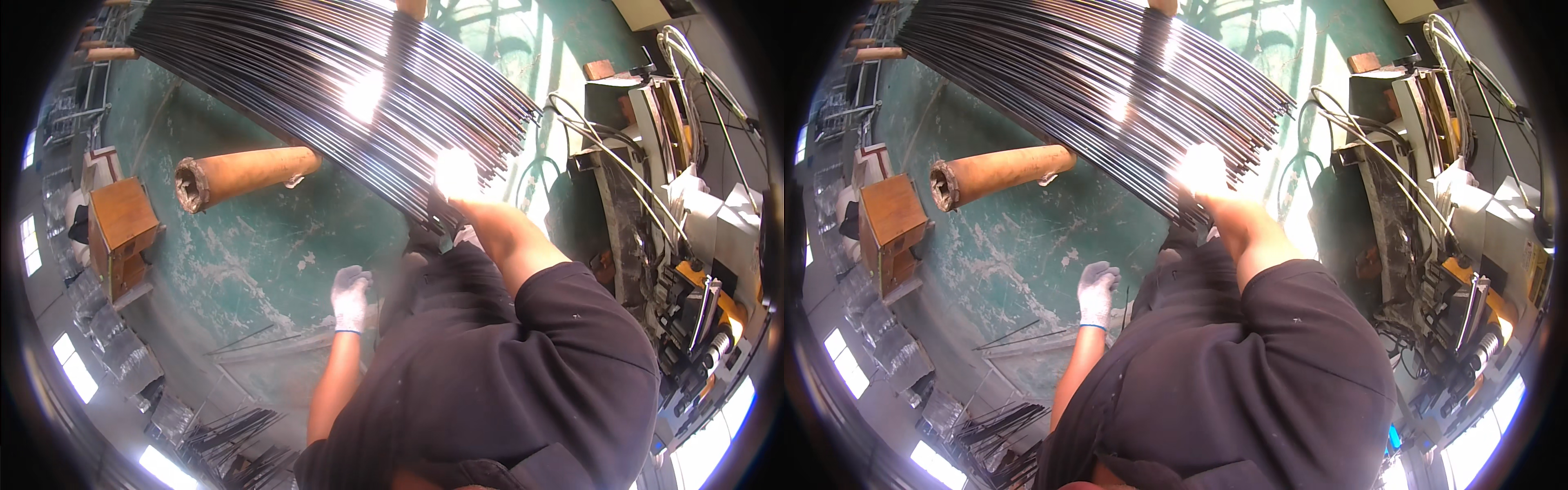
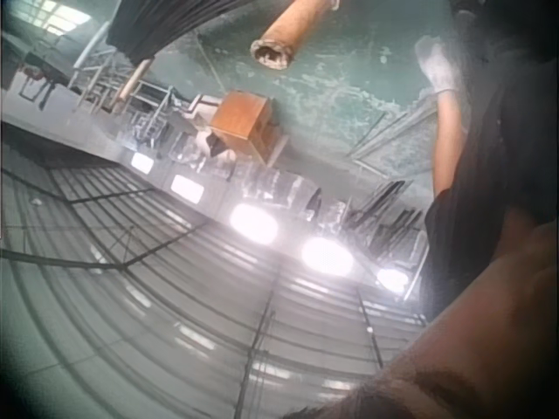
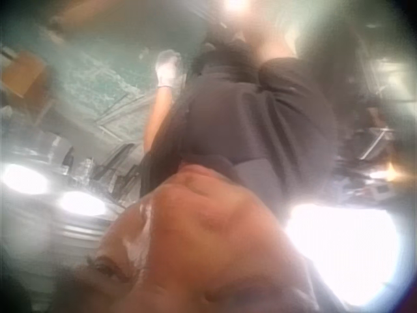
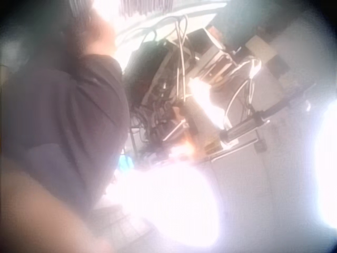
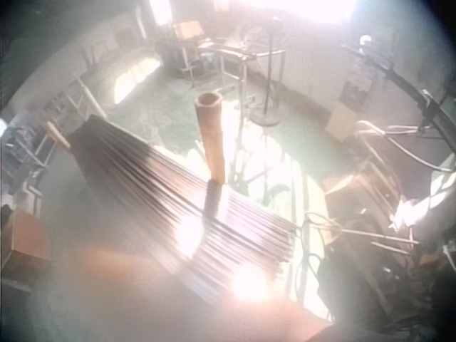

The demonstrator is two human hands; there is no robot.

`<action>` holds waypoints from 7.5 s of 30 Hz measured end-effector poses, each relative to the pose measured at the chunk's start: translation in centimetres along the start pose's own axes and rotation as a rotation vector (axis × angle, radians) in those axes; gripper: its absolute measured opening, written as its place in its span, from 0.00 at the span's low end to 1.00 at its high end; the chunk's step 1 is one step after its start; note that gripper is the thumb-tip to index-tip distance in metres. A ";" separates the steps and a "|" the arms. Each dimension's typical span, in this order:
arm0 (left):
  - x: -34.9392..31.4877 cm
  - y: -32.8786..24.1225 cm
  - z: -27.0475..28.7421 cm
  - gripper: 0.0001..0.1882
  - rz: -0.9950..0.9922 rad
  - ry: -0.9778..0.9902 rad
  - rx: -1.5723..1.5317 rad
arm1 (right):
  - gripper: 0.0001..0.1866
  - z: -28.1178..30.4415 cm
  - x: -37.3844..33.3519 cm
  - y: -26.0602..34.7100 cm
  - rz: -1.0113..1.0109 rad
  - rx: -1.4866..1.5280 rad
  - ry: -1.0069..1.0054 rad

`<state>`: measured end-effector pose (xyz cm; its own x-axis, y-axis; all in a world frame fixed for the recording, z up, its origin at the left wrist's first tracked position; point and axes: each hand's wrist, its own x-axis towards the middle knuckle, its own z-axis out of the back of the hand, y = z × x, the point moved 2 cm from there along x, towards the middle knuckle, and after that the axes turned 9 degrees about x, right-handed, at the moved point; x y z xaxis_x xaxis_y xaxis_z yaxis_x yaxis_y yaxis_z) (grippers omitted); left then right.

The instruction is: The person repeatedly picks up bundles of long metal rods from a floor pile, feeds them into a bending machine, and removes the bent rods to place them on a nearby rack. The cycle of loading, bending, and unloading continues throughout the clip.

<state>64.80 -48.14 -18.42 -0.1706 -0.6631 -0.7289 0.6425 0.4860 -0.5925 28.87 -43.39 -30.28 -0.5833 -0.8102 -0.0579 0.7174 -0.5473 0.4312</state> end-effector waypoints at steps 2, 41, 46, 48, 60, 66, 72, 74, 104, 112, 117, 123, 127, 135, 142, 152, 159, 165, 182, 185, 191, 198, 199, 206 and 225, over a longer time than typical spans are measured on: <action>-1.0 -0.9 -2.5 0.19 -0.016 0.071 -0.052 | 0.06 -1.0 0.0 -1.3 0.071 0.025 -0.043; -2.9 -7.4 -12.1 0.18 -0.342 0.102 0.414 | 0.18 7.0 2.8 -6.3 0.197 0.600 0.632; -3.2 -8.8 -11.8 0.16 -0.467 0.167 0.463 | 0.20 7.9 1.6 -5.1 0.156 0.629 0.667; -3.1 -8.8 -11.2 0.16 -0.507 0.158 0.489 | 0.21 8.0 0.9 -4.2 0.145 0.622 0.664; 2.2 -1.7 -6.6 0.18 -0.289 0.220 0.243 | 0.39 17.0 -6.6 4.9 -0.373 0.489 0.655; 4.5 -8.2 -8.5 0.13 -0.091 0.455 -0.265 | 0.27 24.2 -29.4 -1.2 -0.602 0.434 0.489; 7.4 -13.9 -10.3 0.21 0.034 0.590 -0.736 | 0.19 31.0 -58.8 -5.7 -0.917 -0.011 0.394; 7.7 -14.4 -10.6 0.19 0.111 0.575 -0.814 | 0.17 31.3 -64.1 -5.5 -1.074 -0.080 0.374; -39.1 -17.5 -44.1 0.11 -0.423 1.289 -0.320 | 0.13 33.7 -67.9 -22.7 -0.190 2.444 -1.934; -41.0 -28.7 -50.1 0.18 -0.552 1.566 -0.279 | 0.07 36.4 -78.1 -31.5 -0.231 1.818 -2.101; -37.3 -33.7 -55.5 0.15 -1.057 1.213 -0.029 | 0.17 38.1 -83.3 -36.2 -0.106 1.498 -2.401; -32.5 -31.9 -65.8 0.10 -1.641 0.966 0.488 | 0.17 44.4 -72.4 -39.7 -0.458 1.436 -2.560; -30.6 -31.7 -71.2 0.18 -1.475 1.124 0.499 | 0.25 48.6 -70.0 -40.0 -0.789 1.373 -2.544; -32.2 -37.9 -74.3 0.16 -0.207 1.352 -0.258 | 0.15 49.3 -78.0 -50.7 -0.812 1.143 -2.477; -24.7 -36.9 -76.7 0.15 -0.131 1.484 -0.176 | 0.13 52.3 -76.9 -52.6 -0.513 1.473 -2.501; -34.6 -28.7 -77.6 0.19 -1.591 0.954 0.915 | 0.10 49.8 -70.6 -49.8 -0.834 1.095 -2.287; -31.7 -31.1 -80.6 0.18 -0.632 1.387 0.010 | 0.10 52.2 -78.8 -54.8 -1.014 0.953 -2.192; -28.6 -33.9 -81.8 0.12 -0.200 1.370 -0.281 | 0.22 52.3 -78.5 -54.4 -0.738 1.232 -2.348; -33.7 -30.9 -81.9 0.15 -0.186 1.187 -0.248 | 0.21 49.9 -81.3 -57.4 -0.926 1.179 -2.405; -34.0 -30.0 -82.0 0.17 -0.220 1.203 -0.254 | 0.21 47.7 -80.0 -58.8 -1.466 0.660 -1.973; -37.3 -26.7 -81.8 0.17 -0.311 1.281 -0.148 | 0.21 46.7 -76.9 -59.7 -1.615 0.259 -1.611; -38.7 -24.8 -80.9 0.19 -0.184 1.354 -0.134 | 0.21 45.5 -77.5 -60.1 -1.588 0.208 -1.457; -38.0 -25.0 -80.7 0.18 -0.423 1.365 -0.027 | 0.21 45.2 -77.5 -60.0 -1.592 0.215 -1.447; -32.1 -33.4 -78.2 0.15 -0.163 1.192 -0.382 | 0.20 43.9 -77.2 -58.0 -1.610 0.226 -1.493; 9.8 -71.3 -69.7 0.13 -0.515 0.706 -0.521 | 0.20 28.1 -56.9 -38.6 -1.979 0.885 -1.812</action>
<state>-34.72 -49.61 -7.20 -0.8449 -0.4561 -0.2797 -0.0096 0.5356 -0.8444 23.65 29.70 -18.37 0.0925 0.9006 -0.4247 -0.3755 0.4266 0.8228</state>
